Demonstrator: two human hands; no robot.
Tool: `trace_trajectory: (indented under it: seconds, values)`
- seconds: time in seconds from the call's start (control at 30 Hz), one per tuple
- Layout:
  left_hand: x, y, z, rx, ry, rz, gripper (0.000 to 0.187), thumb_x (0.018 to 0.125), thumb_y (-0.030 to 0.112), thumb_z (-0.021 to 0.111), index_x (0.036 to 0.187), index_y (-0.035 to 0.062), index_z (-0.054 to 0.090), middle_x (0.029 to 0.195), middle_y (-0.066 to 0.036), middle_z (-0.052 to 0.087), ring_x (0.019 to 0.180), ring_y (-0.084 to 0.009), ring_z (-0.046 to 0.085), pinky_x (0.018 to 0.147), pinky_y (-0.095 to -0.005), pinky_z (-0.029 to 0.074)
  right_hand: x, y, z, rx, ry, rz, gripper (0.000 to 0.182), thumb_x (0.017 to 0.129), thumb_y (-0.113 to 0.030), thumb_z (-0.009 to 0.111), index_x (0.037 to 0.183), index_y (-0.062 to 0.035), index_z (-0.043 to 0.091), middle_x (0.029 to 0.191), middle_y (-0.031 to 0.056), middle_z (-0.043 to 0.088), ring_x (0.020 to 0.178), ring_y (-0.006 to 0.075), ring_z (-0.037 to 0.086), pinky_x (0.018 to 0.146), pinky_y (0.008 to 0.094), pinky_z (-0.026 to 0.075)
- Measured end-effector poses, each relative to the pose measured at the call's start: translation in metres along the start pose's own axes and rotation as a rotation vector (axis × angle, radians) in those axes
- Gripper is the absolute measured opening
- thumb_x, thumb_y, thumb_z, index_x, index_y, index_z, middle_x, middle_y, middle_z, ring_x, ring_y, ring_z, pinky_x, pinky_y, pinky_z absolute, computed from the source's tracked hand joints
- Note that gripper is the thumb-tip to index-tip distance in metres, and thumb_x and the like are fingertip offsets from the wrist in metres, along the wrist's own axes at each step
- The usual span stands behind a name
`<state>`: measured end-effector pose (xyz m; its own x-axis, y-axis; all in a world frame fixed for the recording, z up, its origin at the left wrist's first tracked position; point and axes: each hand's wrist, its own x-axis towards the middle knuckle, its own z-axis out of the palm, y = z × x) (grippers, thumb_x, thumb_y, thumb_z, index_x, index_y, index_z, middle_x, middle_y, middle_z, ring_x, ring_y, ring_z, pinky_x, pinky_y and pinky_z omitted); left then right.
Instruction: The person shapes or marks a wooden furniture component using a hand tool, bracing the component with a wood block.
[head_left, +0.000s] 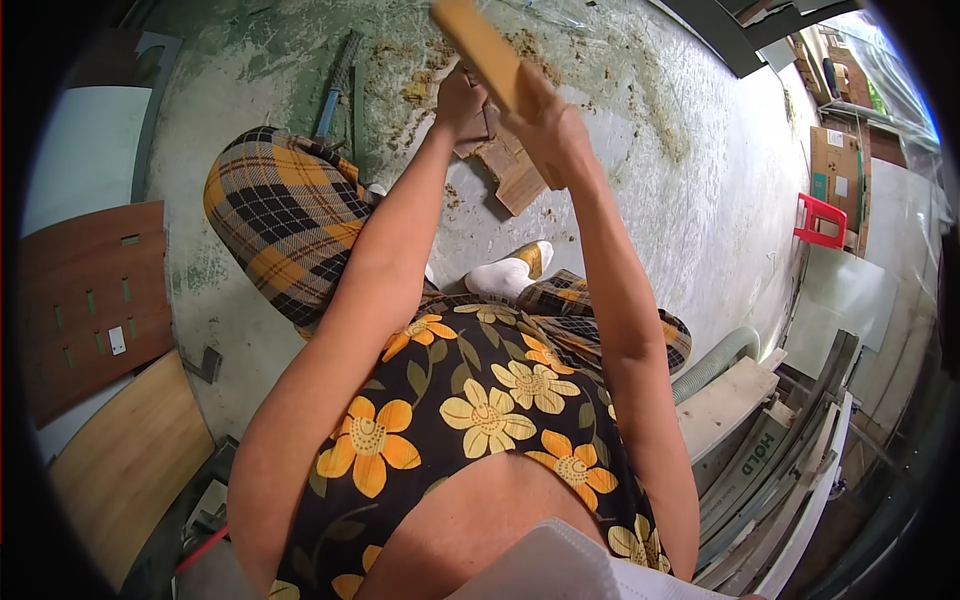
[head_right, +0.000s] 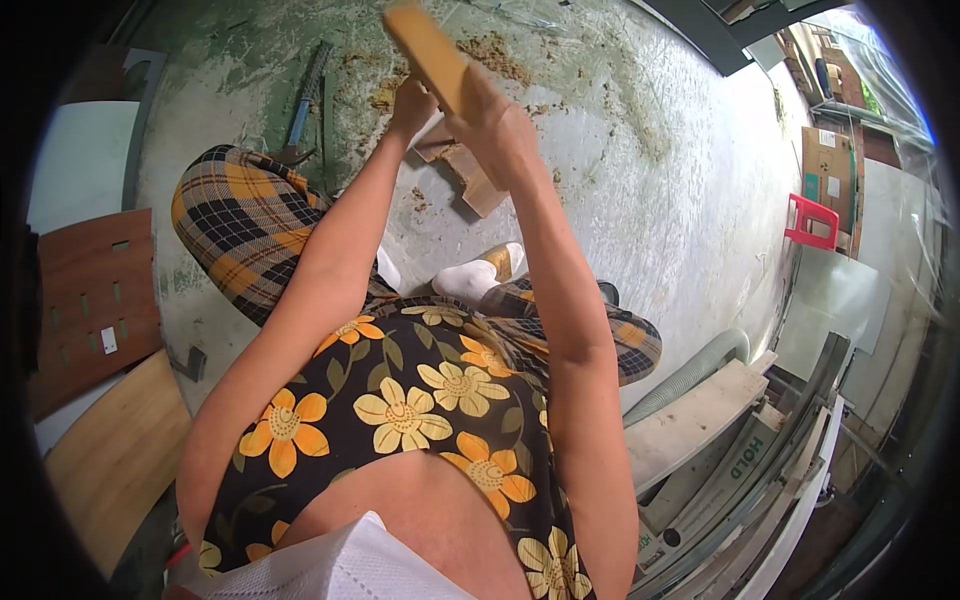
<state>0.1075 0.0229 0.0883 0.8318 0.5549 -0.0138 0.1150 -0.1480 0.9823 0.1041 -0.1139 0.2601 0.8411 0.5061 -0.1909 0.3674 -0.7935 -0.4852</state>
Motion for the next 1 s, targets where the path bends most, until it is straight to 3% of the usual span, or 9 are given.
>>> trace_trajectory:
  seconds: [0.03, 0.17, 0.27, 0.33, 0.37, 0.43, 0.5, 1.0]
  values:
    - [-0.002, -0.003, 0.002, -0.035, -0.011, 0.018, 0.04, 0.077, 0.027, 0.073, 0.106, 0.0015, 0.063, 0.087, -0.018, 0.07, 0.083, -0.0343, 0.068, 0.073, -0.0403, 0.053, -0.002, 0.002, 0.0, -0.084, -0.021, -0.02, 0.085, 0.073, -0.033, 0.074, 0.147, -0.0163, 0.038, 0.119, 0.0228, 0.064, 0.106, 0.0336, 0.065, 0.092, 0.0401, 0.05]
    - [0.002, -0.022, 0.011, 0.024, -0.09, 0.194, 0.038, 0.077, 0.024, 0.074, 0.106, 0.0033, 0.061, 0.094, -0.019, 0.07, 0.087, -0.0342, 0.068, 0.076, -0.0391, 0.053, -0.013, 0.012, -0.002, 0.088, 0.037, 0.015, 0.085, 0.072, -0.031, 0.074, 0.147, -0.0151, 0.038, 0.12, 0.0229, 0.063, 0.108, 0.0318, 0.064, 0.093, 0.0388, 0.05]
    - [-0.01, 0.007, 0.01, 0.148, -0.048, 0.147, 0.043, 0.076, 0.028, 0.077, 0.107, 0.0035, 0.061, 0.095, -0.02, 0.069, 0.09, -0.0354, 0.067, 0.078, -0.0401, 0.053, -0.021, 0.013, -0.015, 0.191, 0.111, 0.035, 0.085, 0.072, -0.029, 0.075, 0.147, -0.0145, 0.039, 0.121, 0.022, 0.063, 0.109, 0.0305, 0.063, 0.093, 0.0381, 0.05]
    - [-0.005, 0.005, 0.017, 0.183, -0.128, 0.087, 0.05, 0.075, 0.032, 0.077, 0.112, 0.0032, 0.059, 0.098, -0.02, 0.069, 0.092, -0.0355, 0.067, 0.081, -0.0417, 0.053, -0.032, 0.01, -0.026, 0.233, 0.147, 0.056, 0.085, 0.072, -0.029, 0.075, 0.147, -0.0146, 0.039, 0.122, 0.0214, 0.062, 0.11, 0.03, 0.063, 0.093, 0.0379, 0.049]
    - [-0.004, 0.003, 0.02, 0.183, -0.144, 0.094, 0.051, 0.075, 0.032, 0.077, 0.113, 0.0031, 0.059, 0.098, -0.02, 0.069, 0.092, -0.0353, 0.067, 0.081, -0.0419, 0.053, -0.038, 0.007, -0.032, 0.232, 0.161, 0.05, 0.087, 0.071, -0.029, 0.07, 0.148, -0.0139, 0.034, 0.122, 0.0255, 0.061, 0.111, 0.0368, 0.062, 0.094, 0.04, 0.049]
    - [-0.006, 0.009, 0.019, 0.181, -0.184, 0.099, 0.052, 0.076, 0.031, 0.077, 0.115, 0.0023, 0.058, 0.1, -0.019, 0.069, 0.093, -0.0348, 0.067, 0.083, -0.0415, 0.053, -0.046, 0.019, -0.03, 0.291, 0.185, 0.068, 0.086, 0.071, -0.029, 0.07, 0.148, -0.0112, 0.035, 0.123, 0.0255, 0.061, 0.112, 0.0356, 0.061, 0.095, 0.0391, 0.048]
    - [-0.01, 0.012, 0.019, 0.191, -0.172, 0.108, 0.051, 0.076, 0.031, 0.077, 0.113, 0.0019, 0.058, 0.098, -0.019, 0.069, 0.092, -0.0347, 0.067, 0.082, -0.0418, 0.053, -0.053, 0.024, -0.031, 0.336, 0.19, 0.104, 0.085, 0.071, -0.028, 0.07, 0.147, -0.0063, 0.037, 0.124, 0.025, 0.06, 0.114, 0.0337, 0.061, 0.096, 0.0382, 0.047]
    - [-0.017, 0.014, 0.017, 0.108, -0.056, 0.234, 0.038, 0.077, 0.024, 0.077, 0.101, 0.0006, 0.06, 0.088, -0.018, 0.069, 0.082, -0.0343, 0.068, 0.074, -0.0405, 0.053, -0.071, 0.044, -0.018, 0.408, 0.227, 0.101, 0.086, 0.07, -0.027, 0.07, 0.146, -0.0055, 0.037, 0.123, 0.0246, 0.061, 0.112, 0.0327, 0.063, 0.095, 0.038, 0.049]
